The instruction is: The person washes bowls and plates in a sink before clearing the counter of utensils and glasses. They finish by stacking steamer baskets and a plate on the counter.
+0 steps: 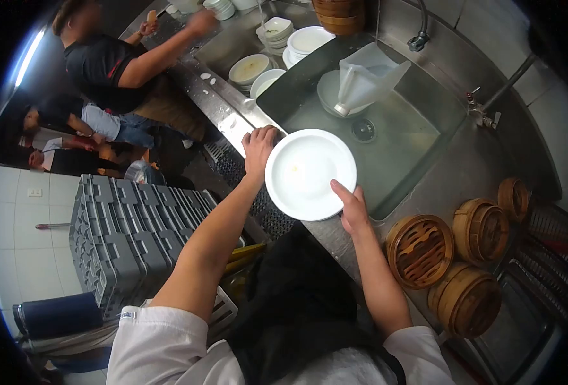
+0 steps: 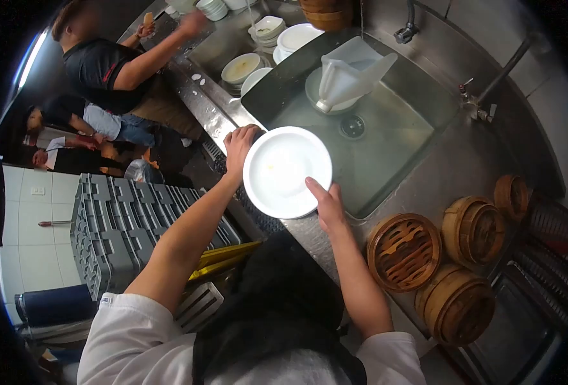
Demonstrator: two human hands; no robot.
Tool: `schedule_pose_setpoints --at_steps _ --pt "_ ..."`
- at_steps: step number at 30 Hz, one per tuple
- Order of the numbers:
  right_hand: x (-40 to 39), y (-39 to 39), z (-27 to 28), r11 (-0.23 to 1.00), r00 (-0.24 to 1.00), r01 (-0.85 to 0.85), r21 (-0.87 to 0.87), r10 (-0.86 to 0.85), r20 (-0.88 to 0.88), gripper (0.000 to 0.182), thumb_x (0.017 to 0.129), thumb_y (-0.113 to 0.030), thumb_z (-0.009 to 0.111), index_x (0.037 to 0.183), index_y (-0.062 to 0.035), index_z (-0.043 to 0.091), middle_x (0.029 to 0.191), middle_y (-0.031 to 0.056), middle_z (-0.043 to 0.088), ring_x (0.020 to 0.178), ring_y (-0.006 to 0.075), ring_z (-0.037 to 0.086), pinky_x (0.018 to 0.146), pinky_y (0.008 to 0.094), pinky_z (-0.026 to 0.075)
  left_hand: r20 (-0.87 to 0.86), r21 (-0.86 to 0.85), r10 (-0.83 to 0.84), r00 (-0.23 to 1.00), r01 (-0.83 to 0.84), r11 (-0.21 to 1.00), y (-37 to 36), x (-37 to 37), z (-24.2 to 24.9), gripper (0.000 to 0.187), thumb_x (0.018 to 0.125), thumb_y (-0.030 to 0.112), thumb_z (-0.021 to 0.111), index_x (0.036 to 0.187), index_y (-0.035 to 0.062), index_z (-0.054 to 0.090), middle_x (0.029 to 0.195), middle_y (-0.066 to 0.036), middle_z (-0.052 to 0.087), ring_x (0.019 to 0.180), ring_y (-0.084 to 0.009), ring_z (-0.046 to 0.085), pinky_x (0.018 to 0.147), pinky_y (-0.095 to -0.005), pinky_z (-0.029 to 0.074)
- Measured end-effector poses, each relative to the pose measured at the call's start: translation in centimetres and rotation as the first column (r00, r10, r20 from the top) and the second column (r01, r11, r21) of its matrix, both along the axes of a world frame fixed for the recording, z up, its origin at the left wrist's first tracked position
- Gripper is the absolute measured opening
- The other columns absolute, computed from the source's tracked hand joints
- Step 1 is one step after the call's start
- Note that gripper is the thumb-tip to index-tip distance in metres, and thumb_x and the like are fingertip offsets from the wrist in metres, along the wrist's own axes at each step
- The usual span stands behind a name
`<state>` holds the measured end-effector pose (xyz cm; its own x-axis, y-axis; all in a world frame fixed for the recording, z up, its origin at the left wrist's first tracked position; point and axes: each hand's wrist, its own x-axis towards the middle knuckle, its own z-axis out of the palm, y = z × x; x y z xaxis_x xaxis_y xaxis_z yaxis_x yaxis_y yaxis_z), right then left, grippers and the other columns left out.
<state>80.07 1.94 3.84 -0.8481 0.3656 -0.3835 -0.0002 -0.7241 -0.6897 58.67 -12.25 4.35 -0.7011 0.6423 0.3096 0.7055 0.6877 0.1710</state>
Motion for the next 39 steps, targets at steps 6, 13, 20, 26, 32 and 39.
schedule_pose_setpoints --at_steps 6,13,20,26,32,39 --pt "0.1 -0.3 0.2 0.997 0.995 0.073 0.010 -0.073 0.073 0.046 0.085 -0.012 0.065 0.123 0.0084 0.048 0.118 0.0169 0.058 0.105 0.0214 0.057 0.091 0.0314 0.044 0.007 0.054 0.013 1.000 -0.013 0.998 -0.1 -0.4 -1.1 0.031 0.084 0.028 0.052 0.108 0.0098 0.059 0.117 -0.006 0.058 0.115 -0.0237 0.048 0.103 -0.0476 0.027" --pt "0.1 0.0 0.5 0.998 1.000 0.027 0.054 -0.027 -0.001 0.048 0.086 -0.010 0.062 0.128 0.0065 0.046 0.121 0.0132 0.057 0.109 0.0203 0.055 0.094 0.0310 0.042 -0.006 0.047 0.051 0.999 -0.050 0.998 0.1 -0.2 -0.5 0.030 0.084 0.031 0.053 0.105 0.0114 0.062 0.115 -0.004 0.061 0.112 -0.0233 0.051 0.101 -0.0434 0.029" --pt "0.0 0.0 0.5 0.998 1.000 -0.011 0.067 0.012 -0.021 0.046 0.087 -0.010 0.061 0.128 0.0065 0.046 0.122 0.0134 0.056 0.110 0.0198 0.054 0.094 0.0307 0.042 -0.030 0.022 0.068 0.997 -0.068 0.997 -0.2 -0.6 -1.2 0.029 0.083 0.031 0.054 0.103 0.0127 0.063 0.111 -0.001 0.062 0.112 -0.0204 0.051 0.100 -0.0419 0.030" --pt "0.2 0.0 0.8 0.997 0.999 -0.033 0.072 0.034 -0.006 0.047 0.087 -0.011 0.062 0.128 0.0068 0.045 0.122 0.0142 0.056 0.110 0.0206 0.054 0.094 0.0315 0.042 -0.032 0.025 0.044 0.999 -0.043 0.999 -0.3 -0.6 -1.2 0.029 0.082 0.031 0.054 0.102 0.0131 0.064 0.113 -0.002 0.062 0.113 -0.0200 0.052 0.099 -0.0413 0.030" --pt "-0.1 -0.1 0.8 0.997 1.000 -0.009 0.078 0.010 -0.011 0.046 0.086 -0.012 0.062 0.126 0.0073 0.047 0.118 0.0145 0.058 0.107 0.0201 0.056 0.092 0.0310 0.043 -0.034 -0.004 0.064 0.997 -0.064 0.998 -0.3 -0.5 -1.0 0.029 0.082 0.030 0.054 0.104 0.0135 0.063 0.115 -0.001 0.061 0.115 -0.0188 0.050 0.100 -0.0411 0.029" --pt "-0.1 -0.2 1.1 0.999 1.000 0.021 0.047 -0.020 -0.010 0.042 0.086 -0.012 0.063 0.121 0.0084 0.052 0.115 0.0152 0.060 0.102 0.0188 0.059 0.088 0.0294 0.045 -0.038 0.032 0.051 0.998 -0.050 0.998 -0.1 -0.3 -0.8 0.028 0.083 0.028 0.053 0.104 0.0116 0.063 0.115 -0.002 0.061 0.114 -0.0204 0.051 0.100 -0.0412 0.029"
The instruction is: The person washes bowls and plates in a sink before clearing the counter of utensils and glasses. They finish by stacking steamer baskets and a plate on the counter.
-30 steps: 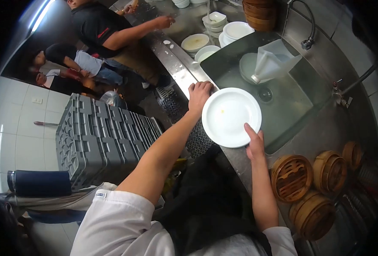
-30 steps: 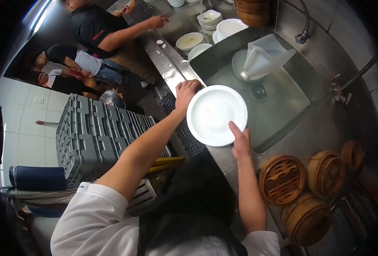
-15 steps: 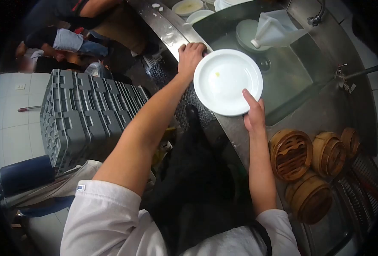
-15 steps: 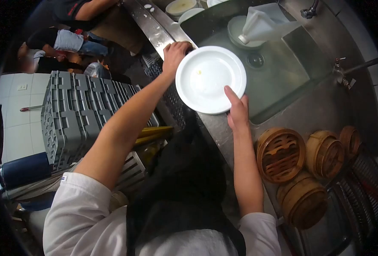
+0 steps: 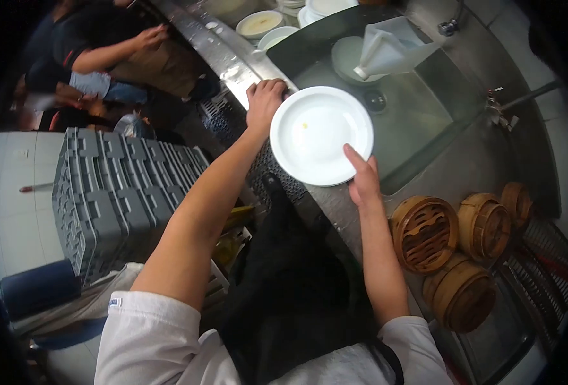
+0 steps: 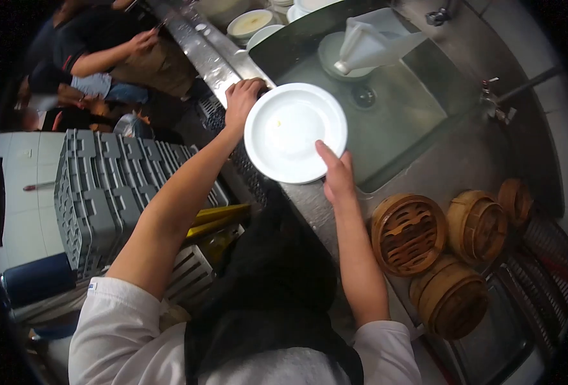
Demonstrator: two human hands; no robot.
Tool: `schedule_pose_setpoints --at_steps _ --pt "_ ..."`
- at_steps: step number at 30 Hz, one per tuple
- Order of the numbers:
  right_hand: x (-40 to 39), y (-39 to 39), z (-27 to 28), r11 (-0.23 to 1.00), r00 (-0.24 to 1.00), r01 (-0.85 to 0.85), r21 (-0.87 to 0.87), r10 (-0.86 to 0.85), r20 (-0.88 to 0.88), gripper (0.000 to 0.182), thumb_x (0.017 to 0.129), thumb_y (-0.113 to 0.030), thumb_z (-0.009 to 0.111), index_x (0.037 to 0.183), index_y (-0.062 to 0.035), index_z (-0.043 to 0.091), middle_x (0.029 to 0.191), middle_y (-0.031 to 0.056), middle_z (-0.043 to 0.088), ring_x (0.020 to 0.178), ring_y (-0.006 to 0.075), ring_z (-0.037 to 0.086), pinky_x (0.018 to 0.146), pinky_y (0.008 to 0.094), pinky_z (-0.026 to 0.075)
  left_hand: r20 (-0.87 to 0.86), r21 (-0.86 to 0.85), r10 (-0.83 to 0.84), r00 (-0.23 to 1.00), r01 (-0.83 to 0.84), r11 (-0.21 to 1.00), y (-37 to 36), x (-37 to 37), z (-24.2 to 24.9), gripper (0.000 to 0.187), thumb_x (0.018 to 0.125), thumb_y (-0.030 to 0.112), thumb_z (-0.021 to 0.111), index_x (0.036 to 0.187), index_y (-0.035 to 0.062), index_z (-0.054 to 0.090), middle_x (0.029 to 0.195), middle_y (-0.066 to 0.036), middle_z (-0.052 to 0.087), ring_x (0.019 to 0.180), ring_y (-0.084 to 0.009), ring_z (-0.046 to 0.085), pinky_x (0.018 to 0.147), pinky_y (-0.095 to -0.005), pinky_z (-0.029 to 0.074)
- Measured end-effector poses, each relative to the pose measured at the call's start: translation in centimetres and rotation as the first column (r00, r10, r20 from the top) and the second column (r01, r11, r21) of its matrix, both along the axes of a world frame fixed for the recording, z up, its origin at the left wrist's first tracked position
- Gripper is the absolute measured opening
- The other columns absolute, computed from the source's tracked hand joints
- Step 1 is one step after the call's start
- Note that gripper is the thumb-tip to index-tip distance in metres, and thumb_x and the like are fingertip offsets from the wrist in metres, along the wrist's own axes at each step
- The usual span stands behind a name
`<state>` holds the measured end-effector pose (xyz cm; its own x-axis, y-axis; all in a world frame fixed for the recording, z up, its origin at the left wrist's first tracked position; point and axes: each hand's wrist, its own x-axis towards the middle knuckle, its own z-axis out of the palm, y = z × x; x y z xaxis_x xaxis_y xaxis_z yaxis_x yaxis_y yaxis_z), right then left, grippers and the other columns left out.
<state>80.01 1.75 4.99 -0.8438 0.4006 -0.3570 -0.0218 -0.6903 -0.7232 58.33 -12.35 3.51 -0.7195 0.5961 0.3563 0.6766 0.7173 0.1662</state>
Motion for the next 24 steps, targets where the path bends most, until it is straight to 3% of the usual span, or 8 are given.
schedule_pose_setpoints --at_steps 4,12,13,18,20,24 --pt "0.1 0.1 -0.6 1.000 0.999 -0.012 -0.005 0.013 0.029 0.045 0.086 -0.013 0.063 0.124 0.0080 0.049 0.117 0.0154 0.059 0.106 0.0210 0.057 0.092 0.0313 0.044 0.001 0.012 -0.019 1.000 0.019 1.000 0.0 -0.3 -0.3 0.029 0.083 0.031 0.054 0.102 0.0110 0.063 0.114 -0.001 0.062 0.113 -0.0210 0.052 0.099 -0.0420 0.030" --pt "-0.1 0.0 -1.4 0.999 0.999 0.029 -0.019 -0.028 0.035 0.041 0.084 -0.013 0.065 0.116 0.0093 0.053 0.110 0.0154 0.061 0.099 0.0186 0.059 0.086 0.0293 0.046 0.000 -0.004 -0.010 1.000 0.010 1.000 0.0 0.1 0.1 0.033 0.082 0.034 0.055 0.104 0.0110 0.062 0.115 -0.002 0.061 0.114 -0.0213 0.051 0.100 -0.0405 0.029" --pt "0.0 0.1 -1.0 1.000 1.000 0.011 -0.021 -0.011 0.012 0.043 0.084 -0.014 0.065 0.117 0.0094 0.052 0.111 0.0155 0.061 0.100 0.0187 0.058 0.087 0.0292 0.046 0.062 -0.017 -0.008 0.998 0.009 1.000 0.2 0.3 0.6 0.026 0.084 0.022 0.055 0.107 0.0095 0.060 0.116 -0.003 0.060 0.115 -0.0221 0.049 0.102 -0.0436 0.027" --pt "0.1 0.1 -2.2 0.999 0.999 -0.018 -0.034 0.019 0.038 0.054 0.083 -0.017 0.068 0.123 0.0101 0.044 0.117 0.0169 0.056 0.105 0.0202 0.055 0.090 0.0307 0.044 0.035 -0.029 -0.021 0.999 0.022 0.999 0.2 0.4 0.7 0.030 0.084 0.023 0.055 0.110 0.0083 0.059 0.118 -0.005 0.059 0.116 -0.0238 0.048 0.101 -0.0437 0.028" --pt "0.1 0.0 -2.2 0.999 0.999 -0.023 -0.024 0.024 0.029 0.053 0.083 -0.020 0.068 0.121 0.0099 0.046 0.116 0.0172 0.057 0.105 0.0208 0.055 0.090 0.0317 0.045 -0.020 -0.002 -0.034 0.999 0.034 0.999 0.1 0.0 0.2 0.034 0.081 0.032 0.057 0.107 0.0098 0.061 0.114 -0.005 0.061 0.112 -0.0237 0.051 0.099 -0.0412 0.029" --pt "0.0 0.0 -3.0 0.999 0.999 -0.042 -0.021 0.043 0.025 0.053 0.083 -0.021 0.068 0.120 0.0102 0.046 0.115 0.0171 0.057 0.104 0.0209 0.055 0.090 0.0317 0.045 0.038 -0.025 -0.064 0.997 0.065 0.998 0.3 0.4 0.9 0.031 0.083 0.027 0.054 0.108 0.0091 0.057 0.114 -0.005 0.059 0.112 -0.0232 0.050 0.099 -0.0433 0.028"
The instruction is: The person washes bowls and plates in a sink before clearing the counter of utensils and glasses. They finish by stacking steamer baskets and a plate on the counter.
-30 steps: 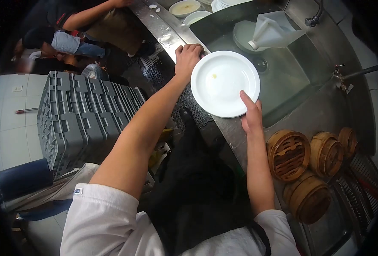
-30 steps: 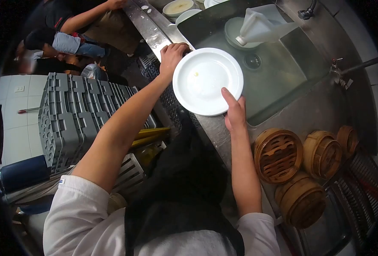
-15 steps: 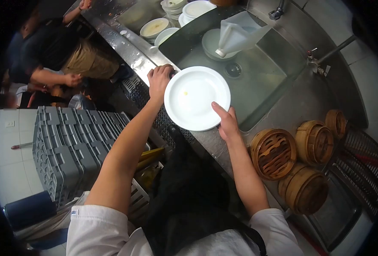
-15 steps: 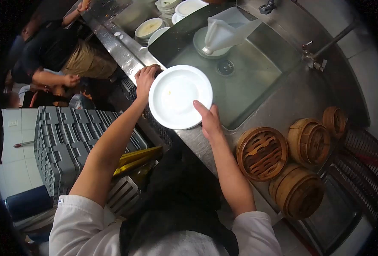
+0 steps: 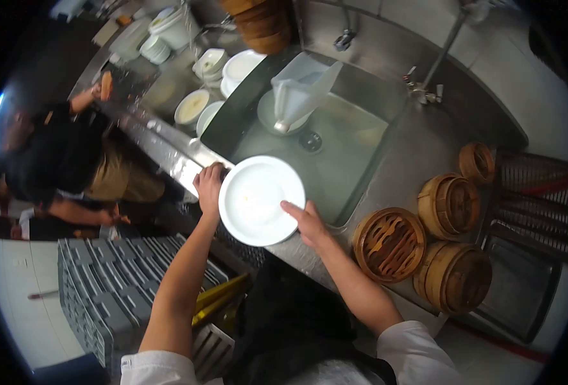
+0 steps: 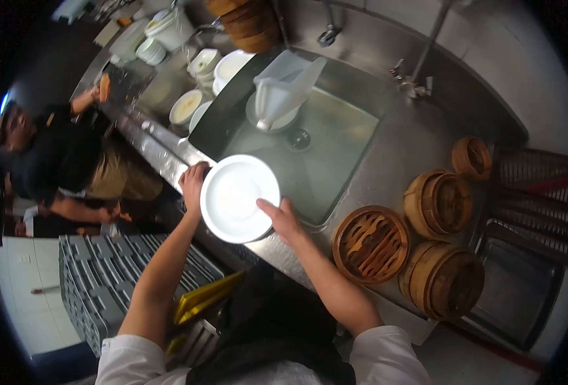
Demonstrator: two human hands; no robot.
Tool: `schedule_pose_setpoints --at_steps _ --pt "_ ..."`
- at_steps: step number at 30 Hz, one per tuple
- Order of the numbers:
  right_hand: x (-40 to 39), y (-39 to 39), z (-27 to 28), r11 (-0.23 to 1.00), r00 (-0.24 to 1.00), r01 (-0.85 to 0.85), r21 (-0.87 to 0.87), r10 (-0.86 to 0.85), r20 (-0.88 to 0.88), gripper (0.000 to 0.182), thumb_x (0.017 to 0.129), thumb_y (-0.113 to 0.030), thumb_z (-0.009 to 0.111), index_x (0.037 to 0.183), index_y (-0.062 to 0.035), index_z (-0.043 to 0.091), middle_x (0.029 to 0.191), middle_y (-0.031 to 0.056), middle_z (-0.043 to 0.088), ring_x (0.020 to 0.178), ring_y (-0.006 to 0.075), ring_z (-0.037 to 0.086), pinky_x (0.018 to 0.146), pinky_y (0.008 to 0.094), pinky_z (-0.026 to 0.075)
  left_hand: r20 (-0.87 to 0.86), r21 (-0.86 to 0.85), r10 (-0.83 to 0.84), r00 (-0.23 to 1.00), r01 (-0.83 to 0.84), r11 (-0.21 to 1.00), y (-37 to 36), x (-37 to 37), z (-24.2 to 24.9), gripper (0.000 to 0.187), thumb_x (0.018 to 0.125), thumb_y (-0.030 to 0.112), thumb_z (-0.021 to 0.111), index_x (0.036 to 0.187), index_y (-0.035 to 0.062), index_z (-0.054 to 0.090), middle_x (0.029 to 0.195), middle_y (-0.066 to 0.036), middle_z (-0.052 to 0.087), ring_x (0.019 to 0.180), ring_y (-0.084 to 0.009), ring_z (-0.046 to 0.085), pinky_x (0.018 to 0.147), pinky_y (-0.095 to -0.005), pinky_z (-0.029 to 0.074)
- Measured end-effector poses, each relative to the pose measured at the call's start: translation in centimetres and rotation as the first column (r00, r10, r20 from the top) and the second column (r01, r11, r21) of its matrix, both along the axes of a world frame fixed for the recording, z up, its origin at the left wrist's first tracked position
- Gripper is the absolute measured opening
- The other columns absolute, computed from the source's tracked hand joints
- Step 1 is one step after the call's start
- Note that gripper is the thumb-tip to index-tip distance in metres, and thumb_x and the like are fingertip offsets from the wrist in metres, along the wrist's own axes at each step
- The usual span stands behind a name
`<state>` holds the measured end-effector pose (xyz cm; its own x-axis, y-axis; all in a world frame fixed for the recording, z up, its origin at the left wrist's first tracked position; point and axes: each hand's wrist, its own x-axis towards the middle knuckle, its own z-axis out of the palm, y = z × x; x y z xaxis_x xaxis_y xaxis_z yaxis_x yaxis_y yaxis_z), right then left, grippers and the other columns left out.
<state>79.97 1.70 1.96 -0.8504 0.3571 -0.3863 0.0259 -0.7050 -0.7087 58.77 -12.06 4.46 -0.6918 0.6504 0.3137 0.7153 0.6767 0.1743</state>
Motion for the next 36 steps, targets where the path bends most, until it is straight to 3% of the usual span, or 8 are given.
schedule_pose_setpoints --at_steps 6,18,20,26,29,31,34,36 --pt "-0.5 -0.6 -0.8 0.990 0.998 0.054 0.131 -0.057 0.015 0.038 0.084 -0.027 0.065 0.096 0.0095 0.064 0.086 0.0126 0.068 0.076 0.0162 0.063 0.068 0.0307 0.051 -0.005 -0.041 -0.045 0.999 0.045 0.998 -0.6 -0.8 -0.8 0.030 0.084 0.023 0.051 0.110 0.0089 0.055 0.116 -0.005 0.057 0.113 -0.0235 0.049 0.100 -0.0414 0.028" --pt "1.0 0.2 2.2 0.919 0.994 0.030 0.393 -0.069 0.084 0.051 0.087 -0.038 0.055 0.092 0.0116 0.063 0.077 0.0170 0.066 0.071 0.0196 0.061 0.068 0.0363 0.048 -0.070 -0.222 -0.049 0.996 0.032 0.974 -0.9 -1.5 -1.8 0.048 0.077 0.036 0.061 0.117 0.0116 0.052 0.122 -0.006 0.053 0.116 -0.0277 0.048 0.096 -0.0465 0.031" --pt "0.7 1.0 2.0 0.970 0.997 -0.078 0.230 0.082 -0.005 0.052 0.089 -0.038 0.056 0.108 0.0103 0.059 0.093 0.0169 0.066 0.088 0.0191 0.061 0.080 0.0310 0.048 -0.051 -0.250 -0.084 0.995 0.068 0.966 -0.9 -1.4 -1.8 0.046 0.078 0.036 0.060 0.116 0.0117 0.052 0.120 -0.006 0.052 0.114 -0.0275 0.048 0.095 -0.0463 0.031" --pt "-0.2 0.3 1.2 0.956 0.942 0.193 -0.222 -0.244 -0.231 0.059 0.088 -0.036 0.060 0.127 0.0063 0.046 0.115 0.0166 0.058 0.109 0.0218 0.053 0.093 0.0358 0.043 0.184 -0.048 -0.353 0.917 0.368 0.929 5.0 1.2 -1.4 0.040 0.080 0.036 0.057 0.112 0.0118 0.051 0.116 -0.006 0.052 0.110 -0.0271 0.048 0.094 -0.0459 0.032" --pt "-0.1 1.3 0.9 0.897 0.923 0.214 -0.387 -0.316 -0.222 0.062 0.087 -0.036 0.062 0.130 0.0050 0.042 0.120 0.0165 0.055 0.113 0.0232 0.051 0.096 0.0381 0.041 0.515 0.374 -0.635 0.576 0.515 0.771 10.9 2.9 -0.9 0.038 0.082 0.036 0.055 0.110 0.0119 0.051 0.114 -0.006 0.052 0.108 -0.0269 0.048 0.093 -0.0457 0.032" --pt "1.2 2.7 3.1 0.863 0.910 0.306 -0.402 -0.390 -0.145 0.061 0.087 -0.035 0.063 0.129 0.0048 0.043 0.121 0.0165 0.055 0.112 0.0232 0.051 0.096 0.0386 0.041 0.644 0.706 -0.765 0.031 0.363 0.609 16.1 4.2 -1.3 0.036 0.083 0.036 0.054 0.109 0.0120 0.050 0.112 -0.006 0.052 0.107 -0.0267 0.048 0.092 -0.0456 0.032" --pt "0.9 3.0 2.7 0.792 0.807 0.368 -0.487 -0.532 -0.255 0.058 0.085 -0.032 0.063 0.126 0.0047 0.045 0.113 0.0115 0.057 0.107 0.0209 0.052 0.096 0.0369 0.040 0.384 0.860 -0.634 -0.671 0.009 0.511 21.9 5.7 -2.6 0.033 0.084 0.036 0.052 0.107 0.0121 0.050 0.110 -0.006 0.052 0.105 -0.0265 0.048 0.092 -0.0454 0.032" --pt "0.7 3.2 3.1 0.774 0.784 0.393 -0.497 -0.564 -0.258 0.056 0.086 -0.032 0.063 0.124 0.0049 0.047 0.108 0.0099 0.058 0.104 0.0199 0.053 0.093 0.0349 0.041 0.241 0.851 -0.519 -0.820 -0.078 0.519 23.5 5.9 -2.7 0.032 0.085 0.036 0.050 0.106 0.0122 0.050 0.109 -0.006 0.052 0.104 -0.0264 0.048 0.091 -0.0453 0.032"
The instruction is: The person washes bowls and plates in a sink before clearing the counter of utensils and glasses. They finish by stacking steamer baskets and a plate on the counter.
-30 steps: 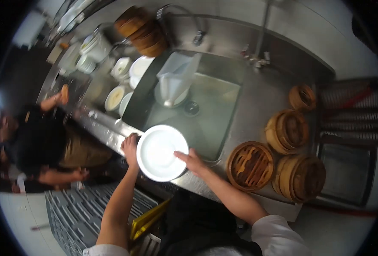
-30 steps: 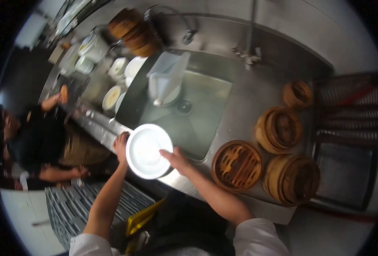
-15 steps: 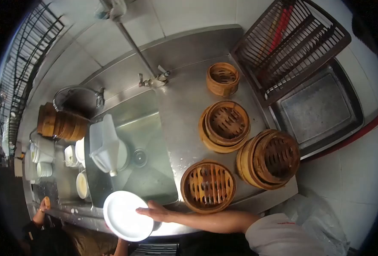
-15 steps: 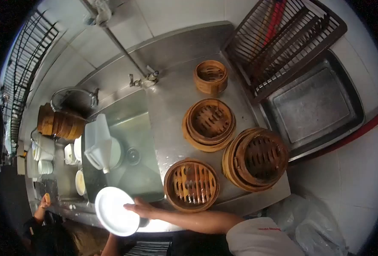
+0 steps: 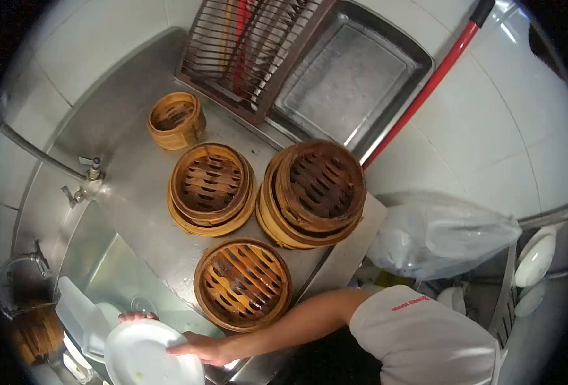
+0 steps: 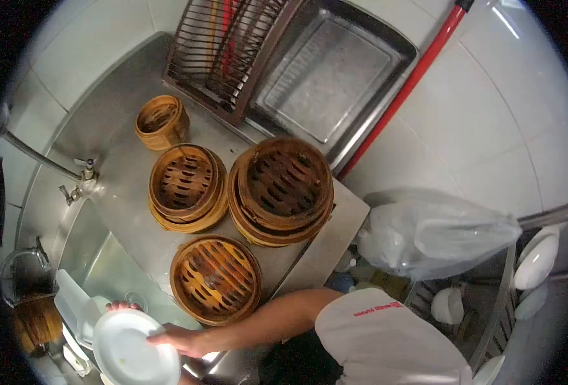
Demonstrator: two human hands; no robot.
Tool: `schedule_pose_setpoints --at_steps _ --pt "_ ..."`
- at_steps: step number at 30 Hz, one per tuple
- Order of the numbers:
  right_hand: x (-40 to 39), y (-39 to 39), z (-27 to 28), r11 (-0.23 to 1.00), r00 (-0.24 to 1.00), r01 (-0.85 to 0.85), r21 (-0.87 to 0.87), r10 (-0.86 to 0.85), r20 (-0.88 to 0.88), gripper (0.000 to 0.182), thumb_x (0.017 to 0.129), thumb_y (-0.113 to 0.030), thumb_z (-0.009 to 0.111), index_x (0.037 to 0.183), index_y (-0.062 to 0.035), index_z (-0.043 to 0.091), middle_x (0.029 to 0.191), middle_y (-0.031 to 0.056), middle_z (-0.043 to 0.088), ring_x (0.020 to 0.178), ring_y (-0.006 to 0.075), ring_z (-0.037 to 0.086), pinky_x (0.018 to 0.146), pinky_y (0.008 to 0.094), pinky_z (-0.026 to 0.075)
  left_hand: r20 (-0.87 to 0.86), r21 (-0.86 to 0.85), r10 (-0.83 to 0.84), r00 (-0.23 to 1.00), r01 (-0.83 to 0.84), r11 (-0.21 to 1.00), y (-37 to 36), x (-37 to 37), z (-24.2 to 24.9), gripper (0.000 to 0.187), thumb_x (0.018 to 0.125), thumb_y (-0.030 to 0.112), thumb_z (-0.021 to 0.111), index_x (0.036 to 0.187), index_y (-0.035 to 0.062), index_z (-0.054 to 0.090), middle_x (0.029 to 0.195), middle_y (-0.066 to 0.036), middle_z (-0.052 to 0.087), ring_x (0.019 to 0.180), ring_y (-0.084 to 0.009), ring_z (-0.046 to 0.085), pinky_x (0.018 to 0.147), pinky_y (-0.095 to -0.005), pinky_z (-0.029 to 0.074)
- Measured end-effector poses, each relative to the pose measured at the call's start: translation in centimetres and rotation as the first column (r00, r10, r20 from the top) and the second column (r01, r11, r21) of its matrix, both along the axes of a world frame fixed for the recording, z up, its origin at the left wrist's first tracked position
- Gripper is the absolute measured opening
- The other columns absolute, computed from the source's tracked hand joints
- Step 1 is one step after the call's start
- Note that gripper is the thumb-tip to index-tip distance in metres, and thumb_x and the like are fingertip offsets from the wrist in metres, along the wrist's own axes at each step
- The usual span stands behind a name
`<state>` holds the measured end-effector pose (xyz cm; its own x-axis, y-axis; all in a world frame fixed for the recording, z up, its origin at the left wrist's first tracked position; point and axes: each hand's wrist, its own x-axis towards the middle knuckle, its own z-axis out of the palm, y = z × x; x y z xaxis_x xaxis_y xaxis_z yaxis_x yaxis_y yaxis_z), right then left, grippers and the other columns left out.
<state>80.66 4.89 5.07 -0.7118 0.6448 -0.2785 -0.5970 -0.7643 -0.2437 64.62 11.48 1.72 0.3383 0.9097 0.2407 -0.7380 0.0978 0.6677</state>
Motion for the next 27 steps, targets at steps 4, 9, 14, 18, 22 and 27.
schedule_pose_setpoints --at_steps 4,9,14,18,22,27 --pt "-0.3 0.3 -1.5 0.996 0.996 -0.062 0.068 0.058 0.068 0.052 0.086 -0.033 0.062 0.121 0.0037 0.050 0.105 0.0086 0.059 0.099 0.0181 0.053 0.087 0.0317 0.042 0.153 -0.010 -0.213 0.965 0.217 0.976 1.9 -0.4 -1.7 0.029 0.087 0.036 0.048 0.103 0.0123 0.049 0.106 -0.006 0.052 0.101 -0.0261 0.048 0.090 -0.0450 0.033" --pt "-1.1 0.0 -2.1 0.983 0.980 -0.100 0.152 0.070 0.188 0.050 0.086 -0.037 0.063 0.115 0.0027 0.052 0.103 0.0076 0.058 0.095 0.0170 0.052 0.084 0.0324 0.043 0.278 -0.006 -0.335 0.901 0.350 0.937 3.1 -1.5 -3.0 0.026 0.089 0.036 0.045 0.100 0.0124 0.049 0.102 -0.006 0.051 0.098 -0.0257 0.048 0.089 -0.0447 0.033" --pt "0.1 0.2 -0.9 0.957 0.984 -0.058 0.285 0.006 0.179 0.050 0.085 -0.036 0.062 0.114 0.0038 0.052 0.099 0.0068 0.058 0.094 0.0171 0.051 0.082 0.0325 0.043 0.340 0.027 -0.401 0.851 0.418 0.908 3.3 -1.8 -3.6 0.025 0.091 0.036 0.042 0.097 0.0126 0.048 0.099 -0.006 0.051 0.095 -0.0253 0.048 0.088 -0.0443 0.033" --pt "0.2 0.2 -1.5 0.975 0.985 -0.089 0.203 0.056 0.165 0.045 0.081 -0.028 0.059 0.112 0.0027 0.053 0.101 0.0086 0.058 0.097 0.0201 0.052 0.083 0.0342 0.043 0.348 0.043 -0.415 0.841 0.428 0.903 3.1 -1.5 -3.8 0.025 0.093 0.036 0.039 0.094 0.0127 0.048 0.096 -0.006 0.051 0.092 -0.0250 0.048 0.086 -0.0440 0.033" --pt "0.4 0.3 -1.4 0.990 0.982 -0.121 0.070 0.109 0.156 0.047 0.078 -0.032 0.059 0.112 0.0008 0.054 0.107 0.0111 0.056 0.102 0.0224 0.050 0.087 0.0372 0.040 0.337 0.061 -0.415 0.845 0.420 0.905 2.7 -1.4 -3.6 0.026 0.095 0.036 0.037 0.092 0.0128 0.047 0.093 -0.006 0.051 0.090 -0.0248 0.048 0.085 -0.0438 0.034" --pt "0.8 0.1 -1.3 0.997 0.932 -0.080 -0.021 0.083 0.353 0.051 0.078 -0.042 0.059 0.107 -0.0003 0.056 0.105 0.0116 0.056 0.101 0.0222 0.049 0.087 0.0364 0.038 0.385 0.023 -0.364 0.848 0.386 0.922 2.4 -1.1 -4.4 0.027 0.098 0.033 0.030 0.084 0.0136 0.043 0.084 -0.006 0.047 0.081 -0.0227 0.045 0.081 -0.0419 0.033"
